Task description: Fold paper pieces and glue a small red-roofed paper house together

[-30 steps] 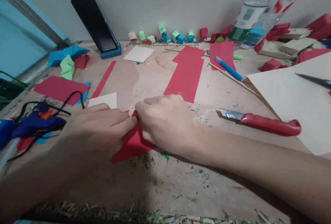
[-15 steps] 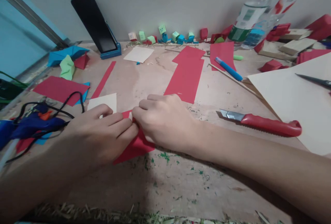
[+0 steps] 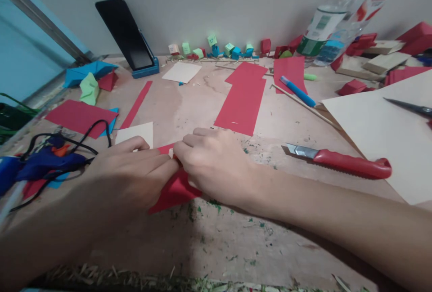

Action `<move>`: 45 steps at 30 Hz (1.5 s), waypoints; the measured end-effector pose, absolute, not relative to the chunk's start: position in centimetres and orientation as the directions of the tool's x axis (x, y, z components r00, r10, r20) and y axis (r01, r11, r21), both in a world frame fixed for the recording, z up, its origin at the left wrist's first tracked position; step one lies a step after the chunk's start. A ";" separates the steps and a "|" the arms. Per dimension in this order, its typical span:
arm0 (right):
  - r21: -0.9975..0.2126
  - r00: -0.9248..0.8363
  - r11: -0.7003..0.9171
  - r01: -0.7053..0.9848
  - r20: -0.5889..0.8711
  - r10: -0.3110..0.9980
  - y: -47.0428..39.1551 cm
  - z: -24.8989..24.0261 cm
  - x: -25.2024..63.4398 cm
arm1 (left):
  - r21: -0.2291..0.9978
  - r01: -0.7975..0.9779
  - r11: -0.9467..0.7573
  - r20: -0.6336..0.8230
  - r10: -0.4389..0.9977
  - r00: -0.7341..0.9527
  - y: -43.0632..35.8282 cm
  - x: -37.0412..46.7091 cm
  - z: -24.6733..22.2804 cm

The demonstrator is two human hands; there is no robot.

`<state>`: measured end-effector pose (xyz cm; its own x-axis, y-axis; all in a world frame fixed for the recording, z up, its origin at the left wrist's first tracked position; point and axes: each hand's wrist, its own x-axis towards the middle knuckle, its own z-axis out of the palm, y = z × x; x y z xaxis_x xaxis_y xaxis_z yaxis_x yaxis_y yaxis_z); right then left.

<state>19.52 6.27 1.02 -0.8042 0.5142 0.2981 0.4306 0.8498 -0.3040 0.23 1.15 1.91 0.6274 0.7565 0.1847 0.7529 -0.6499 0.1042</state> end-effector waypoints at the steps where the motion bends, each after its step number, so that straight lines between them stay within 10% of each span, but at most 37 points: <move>1: -0.312 -0.800 0.843 0.437 0.294 0.524 6.3 1.0 19.4 | 0.036 0.740 -0.672 0.180 0.733 0.656 1.2 0.2 2.0; 5: -0.387 -0.688 0.765 0.515 0.345 0.638 6.7 0.8 19.3 | -0.226 0.669 -0.708 0.275 0.613 0.741 1.8 -0.4 2.6; 16: -0.529 -0.557 0.732 0.429 0.483 0.676 6.1 1.3 19.9 | -0.115 0.689 -0.715 0.587 0.511 0.628 2.0 -2.1 1.9; 25: -0.747 -0.422 0.512 0.425 0.337 0.842 5.8 2.0 19.3 | 0.135 0.755 -0.642 0.645 0.635 0.425 1.8 -0.7 1.2; 34: -0.736 -0.509 0.572 0.362 0.358 0.783 7.4 1.2 20.9 | 0.812 0.487 -0.321 0.376 0.926 -0.018 2.8 -1.8 0.3; 45: -0.590 -0.886 0.759 0.274 0.151 0.437 9.1 0.8 22.3 | 0.941 0.306 -0.144 0.181 0.979 -0.094 4.0 -2.0 -0.9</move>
